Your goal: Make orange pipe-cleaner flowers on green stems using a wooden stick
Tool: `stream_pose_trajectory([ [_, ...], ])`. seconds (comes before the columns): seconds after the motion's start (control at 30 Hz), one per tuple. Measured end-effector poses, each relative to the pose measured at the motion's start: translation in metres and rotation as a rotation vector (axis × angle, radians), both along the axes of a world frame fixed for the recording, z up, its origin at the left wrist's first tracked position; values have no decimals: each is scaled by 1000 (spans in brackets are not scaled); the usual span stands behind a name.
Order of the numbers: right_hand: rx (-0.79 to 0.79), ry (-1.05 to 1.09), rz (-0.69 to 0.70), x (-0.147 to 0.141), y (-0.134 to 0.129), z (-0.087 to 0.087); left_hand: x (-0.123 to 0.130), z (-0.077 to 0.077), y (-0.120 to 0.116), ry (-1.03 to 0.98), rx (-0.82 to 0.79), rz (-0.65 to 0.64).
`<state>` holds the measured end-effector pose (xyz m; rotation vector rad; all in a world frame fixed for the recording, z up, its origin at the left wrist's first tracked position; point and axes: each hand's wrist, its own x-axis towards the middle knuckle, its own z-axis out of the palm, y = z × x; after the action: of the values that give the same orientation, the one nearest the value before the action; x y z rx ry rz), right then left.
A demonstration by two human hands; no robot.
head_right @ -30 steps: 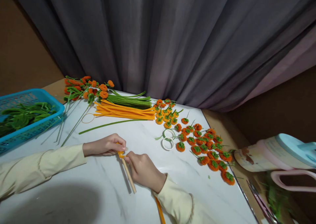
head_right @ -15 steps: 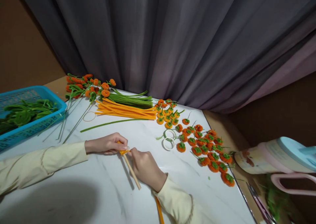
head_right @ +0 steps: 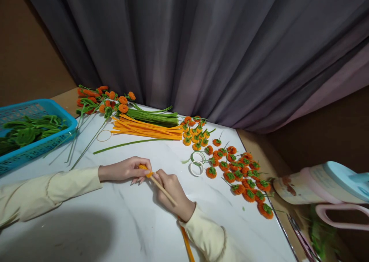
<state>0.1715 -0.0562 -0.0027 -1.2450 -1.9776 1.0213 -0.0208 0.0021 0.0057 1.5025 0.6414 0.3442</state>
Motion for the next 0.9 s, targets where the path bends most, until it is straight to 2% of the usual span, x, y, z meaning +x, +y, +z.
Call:
stream_pose_trajectory([
  [0.07, -170, 144, -31, -2, 1, 4, 1, -1, -1, -39, 13, 43],
  [0.2, -614, 476, -19, -5, 2, 11, 3, -5, -4, -130, 15, 104],
  [0.3, -794, 673, 62, -8, 2, 13, 3, -8, -5, -127, 80, 147],
  [0.43, -892, 833, 135, -10, 3, 12, 2, -8, -6, -89, 268, 183],
  [0.63, -1000, 855, 192, -4, 8, 1, 2, -7, -7, -45, 431, 196],
  [0.8, -1020, 880, 263, 0, 11, -3, 4, -7, -6, 13, 380, 298],
  [0.9, -999, 882, 303, 1, 11, -1, 5, -6, -5, 44, 320, 307],
])
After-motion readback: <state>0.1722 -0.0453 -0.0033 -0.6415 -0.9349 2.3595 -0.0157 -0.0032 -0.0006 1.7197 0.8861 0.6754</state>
